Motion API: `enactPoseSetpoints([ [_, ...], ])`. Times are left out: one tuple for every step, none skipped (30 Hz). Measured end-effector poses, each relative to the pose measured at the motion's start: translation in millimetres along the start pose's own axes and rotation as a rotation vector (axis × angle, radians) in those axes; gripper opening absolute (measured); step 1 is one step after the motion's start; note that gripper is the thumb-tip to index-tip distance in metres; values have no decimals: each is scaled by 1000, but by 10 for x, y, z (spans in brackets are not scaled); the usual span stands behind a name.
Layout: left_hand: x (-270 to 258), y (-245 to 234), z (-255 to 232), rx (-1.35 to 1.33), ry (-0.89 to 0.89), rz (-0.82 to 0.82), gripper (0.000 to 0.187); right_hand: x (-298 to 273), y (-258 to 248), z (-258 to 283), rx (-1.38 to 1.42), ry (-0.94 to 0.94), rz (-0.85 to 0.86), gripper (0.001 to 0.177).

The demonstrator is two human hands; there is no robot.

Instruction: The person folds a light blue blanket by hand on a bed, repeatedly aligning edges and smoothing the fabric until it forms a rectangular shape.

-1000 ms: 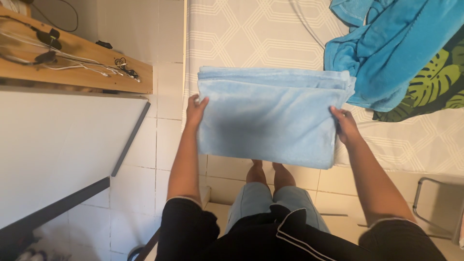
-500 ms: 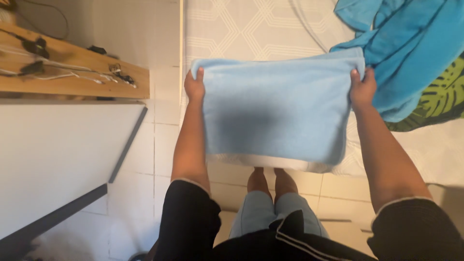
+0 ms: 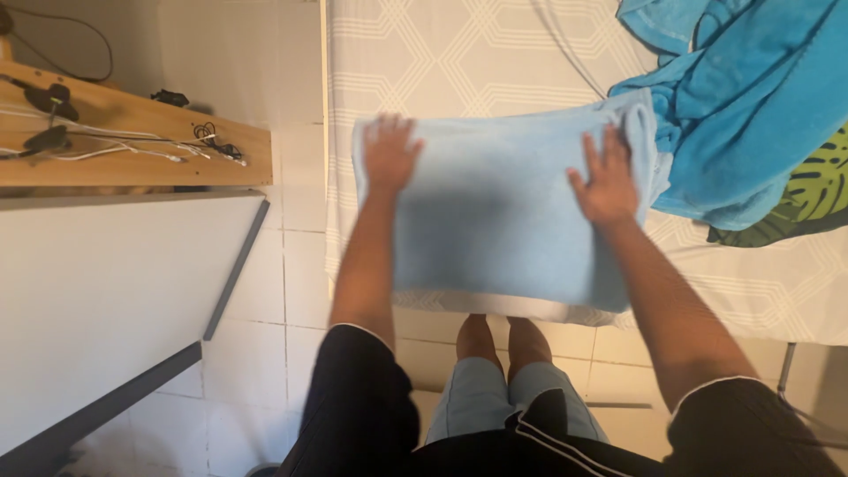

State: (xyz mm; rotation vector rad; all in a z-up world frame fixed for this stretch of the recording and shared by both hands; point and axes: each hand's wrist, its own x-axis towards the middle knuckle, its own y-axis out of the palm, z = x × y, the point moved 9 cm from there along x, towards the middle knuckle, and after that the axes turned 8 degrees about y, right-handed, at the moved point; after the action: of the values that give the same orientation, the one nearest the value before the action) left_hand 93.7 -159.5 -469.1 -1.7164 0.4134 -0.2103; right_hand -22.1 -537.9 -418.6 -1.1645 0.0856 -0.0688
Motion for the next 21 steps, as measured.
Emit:
enactPoseSetpoints([
  [-27, -55, 345, 10, -85, 52, 49, 50, -69, -179, -116, 66, -8, 67],
  [-54, -82, 565, 20, -170, 104, 45, 102, -150, -370, -171, 204, -31, 66],
  [-96, -108, 590, 23, -175, 104, 45, 127, -227, -523, -222, 338, -51, 64],
  [-189, -214, 671, -35, -254, 15, 49, 148, -242, -529, -219, 334, -49, 64],
  [-237, -306, 725, -96, -328, -76, 54, 169, -350, -529, -83, 289, -151, 69],
  [-216, -319, 694, -97, -327, -80, 54, 177, -430, -547, 52, 241, -252, 75],
  [-319, -260, 837, -204, -585, -91, 57, 208, -389, -605, 51, 241, -253, 75],
  [-483, -171, 958, -312, -842, -102, 60, 233, -287, -834, 116, 404, -212, 72],
  [-543, -122, 925, -315, -843, -99, 60, 183, -197, -1093, 177, 567, -165, 70],
  [-564, -115, 854, -312, -764, -142, 53, 129, -211, -1240, 172, 568, -163, 70],
  [-503, -160, 837, -304, -682, -194, 47, 178, -246, -1220, 159, 403, -171, 53],
  [-427, -183, 883, -303, -681, -202, 47, 233, -249, -1147, 146, 238, -177, 40],
  [-373, -379, 815, -298, -548, -403, 43, 211, -245, -1211, 142, 242, -170, 40],
  [-385, -593, 692, -292, -409, -601, 41, 198, -296, -1366, 346, 315, -203, 35],
  [-395, -669, 649, -293, -411, -592, 41, 152, -324, -1508, 550, 389, -236, 34],
  [-408, -596, 756, -496, -575, -481, 41, 23, -346, -1545, 547, 395, -230, 34],
  [-314, -533, 829, -698, -719, -379, 40, -32, -404, -1577, 535, 391, -275, 34],
  [-197, -642, 816, -701, -709, -391, 40, -25, -439, -1617, 523, 388, -320, 34],
  [-179, -673, 801, -631, -713, -327, 38, 1, -394, -1657, 523, 390, -317, 34],
  [-163, -665, 799, -560, -716, -264, 37, 44, -303, -1738, 539, 448, -304, 35],
  [-200, -620, 784, -557, -723, -252, 37, -11, -208, -1799, 553, 512, -281, 36],
])
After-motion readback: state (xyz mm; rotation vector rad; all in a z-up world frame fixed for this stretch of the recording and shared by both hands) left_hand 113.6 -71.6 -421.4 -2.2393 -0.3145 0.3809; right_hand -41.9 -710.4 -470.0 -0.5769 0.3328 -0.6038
